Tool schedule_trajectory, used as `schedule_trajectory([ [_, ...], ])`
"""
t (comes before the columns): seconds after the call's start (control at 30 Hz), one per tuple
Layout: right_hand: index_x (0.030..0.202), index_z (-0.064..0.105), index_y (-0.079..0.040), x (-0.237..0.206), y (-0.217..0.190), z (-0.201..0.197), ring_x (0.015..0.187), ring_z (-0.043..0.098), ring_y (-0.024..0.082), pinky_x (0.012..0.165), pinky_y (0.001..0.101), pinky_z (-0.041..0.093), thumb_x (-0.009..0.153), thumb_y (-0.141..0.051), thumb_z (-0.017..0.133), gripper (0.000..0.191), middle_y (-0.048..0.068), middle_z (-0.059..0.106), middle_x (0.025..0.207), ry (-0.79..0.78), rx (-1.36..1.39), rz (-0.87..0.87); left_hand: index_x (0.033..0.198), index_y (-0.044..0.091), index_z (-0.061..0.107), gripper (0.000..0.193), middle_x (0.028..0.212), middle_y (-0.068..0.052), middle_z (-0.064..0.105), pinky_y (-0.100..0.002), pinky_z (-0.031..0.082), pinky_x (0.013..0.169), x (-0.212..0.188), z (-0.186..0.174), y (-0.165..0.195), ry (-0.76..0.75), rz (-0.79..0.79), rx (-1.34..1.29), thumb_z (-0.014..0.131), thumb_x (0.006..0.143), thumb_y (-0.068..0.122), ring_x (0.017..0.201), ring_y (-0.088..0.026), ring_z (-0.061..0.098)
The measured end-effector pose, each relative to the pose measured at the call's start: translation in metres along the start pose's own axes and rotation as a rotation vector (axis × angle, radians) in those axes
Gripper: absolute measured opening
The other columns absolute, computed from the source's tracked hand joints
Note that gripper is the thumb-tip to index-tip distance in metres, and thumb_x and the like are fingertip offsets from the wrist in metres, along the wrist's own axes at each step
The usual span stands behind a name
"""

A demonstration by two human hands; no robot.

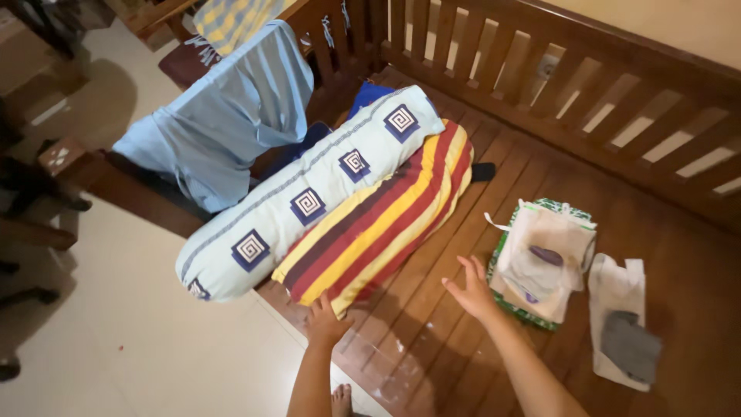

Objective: The person rearranges furniture in a room: they push an office chair across the floor, carry a wooden chair to another spot, reposition a chair with a cloth draped over it, move cushions and a rolled blanket on a wooden bed frame, open and close a small cabinet drawer, and slide a wooden bench piece against a wall.

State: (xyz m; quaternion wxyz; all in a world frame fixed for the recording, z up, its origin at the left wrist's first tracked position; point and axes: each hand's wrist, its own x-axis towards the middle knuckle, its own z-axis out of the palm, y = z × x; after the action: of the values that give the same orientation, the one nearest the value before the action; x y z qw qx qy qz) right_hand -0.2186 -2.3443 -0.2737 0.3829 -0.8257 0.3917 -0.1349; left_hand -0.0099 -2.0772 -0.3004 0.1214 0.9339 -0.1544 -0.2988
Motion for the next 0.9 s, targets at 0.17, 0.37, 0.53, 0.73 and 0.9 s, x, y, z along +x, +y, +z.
schedule_trajectory([
  [0.17, 0.152, 0.039, -0.009, 0.089, -0.024, 0.080, 0.147, 0.033, 0.039, 0.118, 0.0480, 0.032, 0.082, -0.056, 0.075, 0.091, 0.024, 0.034, 0.157, 0.011, 0.065, 0.181, 0.163, 0.032, 0.011, 0.124, 0.169, -0.009, 0.016, -0.069, 0.027, 0.118, 0.096, -0.026, -0.024, -0.065, -0.075, 0.074, 0.086, 0.067, 0.059, 0.156, -0.033, 0.019],
  [0.37, 0.150, 0.032, -0.008, 0.179, -0.031, 0.171, 0.138, 0.045, 0.037, 0.110, 0.0483, 0.041, 0.078, -0.043, 0.078, 0.093, 0.021, 0.042, 0.150, 0.189, 0.420, 0.430, 0.162, 0.031, -0.005, 0.143, 0.172, -0.008, -0.007, -0.068, 0.025, 0.119, 0.184, -0.031, -0.022, -0.227, -0.138, 0.150, 0.094, 0.063, 0.058, 0.159, -0.034, 0.005],
  [0.53, 0.151, 0.019, -0.007, 0.221, -0.027, 0.242, 0.131, 0.050, 0.035, 0.101, 0.0490, 0.048, 0.075, -0.027, 0.081, 0.099, 0.019, 0.043, 0.145, 0.402, 0.658, 0.570, 0.160, 0.027, 0.015, 0.125, 0.163, -0.004, 0.025, -0.063, 0.039, 0.112, 0.239, -0.006, -0.028, -0.088, -0.122, 0.077, 0.093, 0.063, 0.041, 0.154, -0.033, 0.025],
  [0.73, 0.140, 0.031, -0.003, 0.227, -0.032, 0.263, 0.110, 0.059, 0.031, 0.085, 0.0483, 0.055, 0.073, -0.005, 0.070, 0.078, 0.015, 0.056, 0.125, 0.605, 0.946, 0.714, 0.143, 0.017, 0.047, 0.084, 0.137, -0.010, 0.059, -0.051, 0.048, 0.103, 0.255, -0.019, -0.053, -0.026, 0.093, -0.034, 0.087, 0.070, 0.033, 0.131, -0.035, 0.051],
  [0.9, 0.113, 0.062, 0.001, 0.184, -0.016, 0.210, 0.098, 0.061, 0.032, 0.084, 0.0486, 0.052, 0.074, 0.000, 0.053, 0.040, 0.013, 0.064, 0.106, 0.613, 1.096, 0.680, 0.125, 0.014, 0.069, 0.053, 0.120, -0.012, 0.071, -0.043, 0.052, 0.099, 0.173, -0.064, -0.036, -0.064, 0.327, -0.290, 0.073, 0.072, 0.018, 0.114, -0.034, 0.066],
])
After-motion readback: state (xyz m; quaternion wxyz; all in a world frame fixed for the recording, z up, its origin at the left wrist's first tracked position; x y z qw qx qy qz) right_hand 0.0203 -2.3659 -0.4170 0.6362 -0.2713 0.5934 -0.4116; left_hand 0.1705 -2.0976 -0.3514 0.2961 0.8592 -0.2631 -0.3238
